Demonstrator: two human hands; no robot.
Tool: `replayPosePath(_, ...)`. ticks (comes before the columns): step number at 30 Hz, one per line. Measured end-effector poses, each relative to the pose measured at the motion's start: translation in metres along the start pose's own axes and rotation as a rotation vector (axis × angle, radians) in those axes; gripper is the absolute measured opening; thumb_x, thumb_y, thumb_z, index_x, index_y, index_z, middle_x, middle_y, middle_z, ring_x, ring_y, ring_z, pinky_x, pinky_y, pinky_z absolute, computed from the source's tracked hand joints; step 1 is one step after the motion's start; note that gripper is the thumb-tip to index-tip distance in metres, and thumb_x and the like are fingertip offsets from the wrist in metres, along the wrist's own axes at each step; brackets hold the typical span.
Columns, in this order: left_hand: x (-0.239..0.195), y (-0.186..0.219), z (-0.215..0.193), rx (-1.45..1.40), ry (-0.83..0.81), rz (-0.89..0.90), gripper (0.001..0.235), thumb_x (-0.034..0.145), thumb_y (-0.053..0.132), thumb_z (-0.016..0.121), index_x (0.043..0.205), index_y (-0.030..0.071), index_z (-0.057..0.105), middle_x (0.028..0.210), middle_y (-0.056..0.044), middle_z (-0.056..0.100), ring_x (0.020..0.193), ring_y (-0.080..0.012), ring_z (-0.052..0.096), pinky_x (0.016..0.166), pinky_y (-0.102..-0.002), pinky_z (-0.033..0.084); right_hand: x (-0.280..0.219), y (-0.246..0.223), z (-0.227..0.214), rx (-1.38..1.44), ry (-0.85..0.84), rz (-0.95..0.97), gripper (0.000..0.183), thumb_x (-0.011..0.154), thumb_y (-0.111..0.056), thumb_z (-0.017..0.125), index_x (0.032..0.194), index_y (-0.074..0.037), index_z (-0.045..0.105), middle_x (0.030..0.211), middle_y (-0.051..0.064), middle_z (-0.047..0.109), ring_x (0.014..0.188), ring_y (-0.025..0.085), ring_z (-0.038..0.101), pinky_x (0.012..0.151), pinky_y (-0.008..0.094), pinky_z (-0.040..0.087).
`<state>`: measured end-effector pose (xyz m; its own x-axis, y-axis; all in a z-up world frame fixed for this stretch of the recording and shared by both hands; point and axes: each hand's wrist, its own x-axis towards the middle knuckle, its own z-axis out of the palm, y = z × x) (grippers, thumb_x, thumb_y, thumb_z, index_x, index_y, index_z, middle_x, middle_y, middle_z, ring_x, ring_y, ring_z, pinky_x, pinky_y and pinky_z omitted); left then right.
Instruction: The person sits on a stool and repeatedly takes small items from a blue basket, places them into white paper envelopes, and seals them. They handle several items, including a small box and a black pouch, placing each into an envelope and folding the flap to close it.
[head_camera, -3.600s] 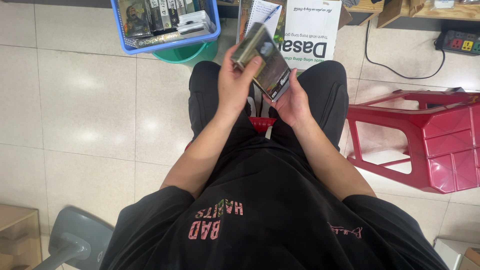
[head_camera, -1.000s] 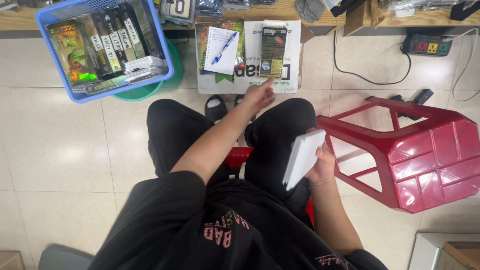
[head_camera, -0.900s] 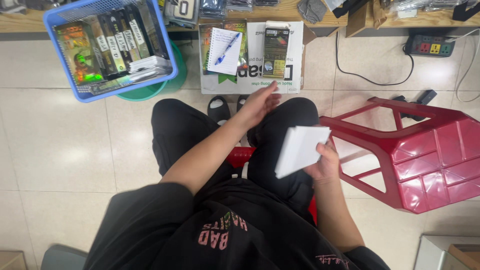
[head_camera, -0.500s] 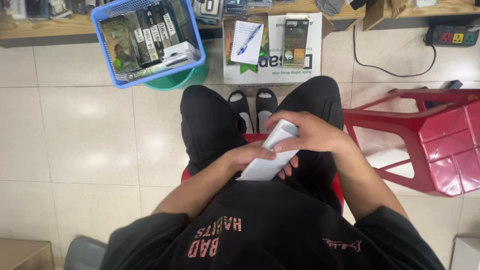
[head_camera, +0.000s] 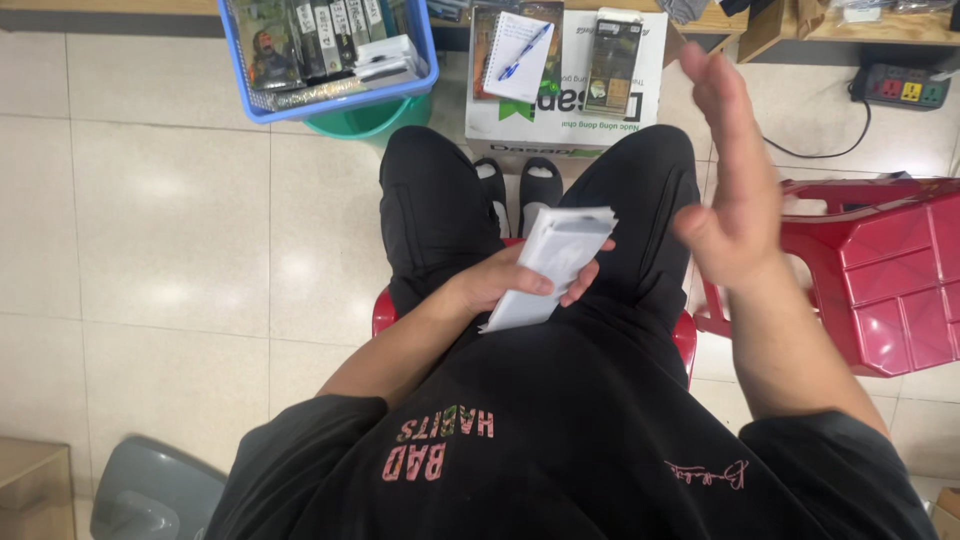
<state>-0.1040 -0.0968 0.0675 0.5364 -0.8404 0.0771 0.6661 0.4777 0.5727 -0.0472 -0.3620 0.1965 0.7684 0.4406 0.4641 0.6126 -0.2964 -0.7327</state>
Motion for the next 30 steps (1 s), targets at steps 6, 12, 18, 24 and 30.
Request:
replayPosePath(6,-0.001,-0.009,-0.010,-0.009,0.032,0.058,0.051,0.097,0.034,0.081,0.132,0.001,0.065,0.113,-0.008,0.067,0.101,-0.0202,0.067,0.098,-0.038,0.053,-0.020,0.004,0.041,-0.033,-0.370,-0.005,0.112,0.089,-0.059,0.090,0.174,-0.003,0.042,0.184,0.026,0.040,0.174,0.046,0.038,0.146,0.061,0.032)
replayPosePath(12,-0.003,-0.010,-0.008,-0.019,0.154,0.090,0.053,0.093,0.032,0.084,0.130,-0.002,0.066,0.111,-0.014,0.071,0.101,-0.0197,0.071,0.097,-0.033,0.055,-0.033,-0.005,0.055,-0.174,-0.353,0.021,0.111,0.094,-0.081,0.066,0.174,-0.006,0.048,0.180,0.021,0.050,0.170,0.042,0.043,0.143,0.062,0.026)
replayPosePath(18,0.027,0.009,0.015,0.436,1.213,0.108,0.108,0.097,0.046,0.091,0.168,-0.008,0.030,0.167,-0.041,0.040,0.156,-0.0520,0.047,0.126,-0.056,0.039,-0.059,0.024,0.076,0.198,-0.056,0.407,0.107,0.099,-0.041,0.088,0.177,0.007,0.031,0.174,0.036,0.043,0.161,0.056,0.045,0.129,0.065,0.047)
replayPosePath(24,0.045,0.045,0.044,0.530,1.147,0.056,0.111,0.112,0.073,0.049,0.180,-0.005,0.008,0.185,-0.040,0.008,0.173,-0.0552,0.010,0.140,-0.063,0.012,-0.084,0.065,0.159,0.004,-0.203,0.759,0.053,0.104,-0.038,0.084,0.148,-0.012,0.071,0.120,0.019,0.084,0.119,0.045,0.079,0.094,0.059,0.064)
replayPosePath(30,0.014,0.019,-0.045,0.400,0.965,0.366,0.056,0.124,0.044,0.063,0.167,0.009,0.057,0.159,-0.019,0.066,0.139,-0.0306,0.071,0.113,-0.045,0.063,-0.089,0.090,0.138,0.545,0.031,0.863,0.038,0.106,-0.013,0.076,0.144,-0.010,0.072,0.122,0.011,0.082,0.119,0.025,0.079,0.107,0.043,0.059)
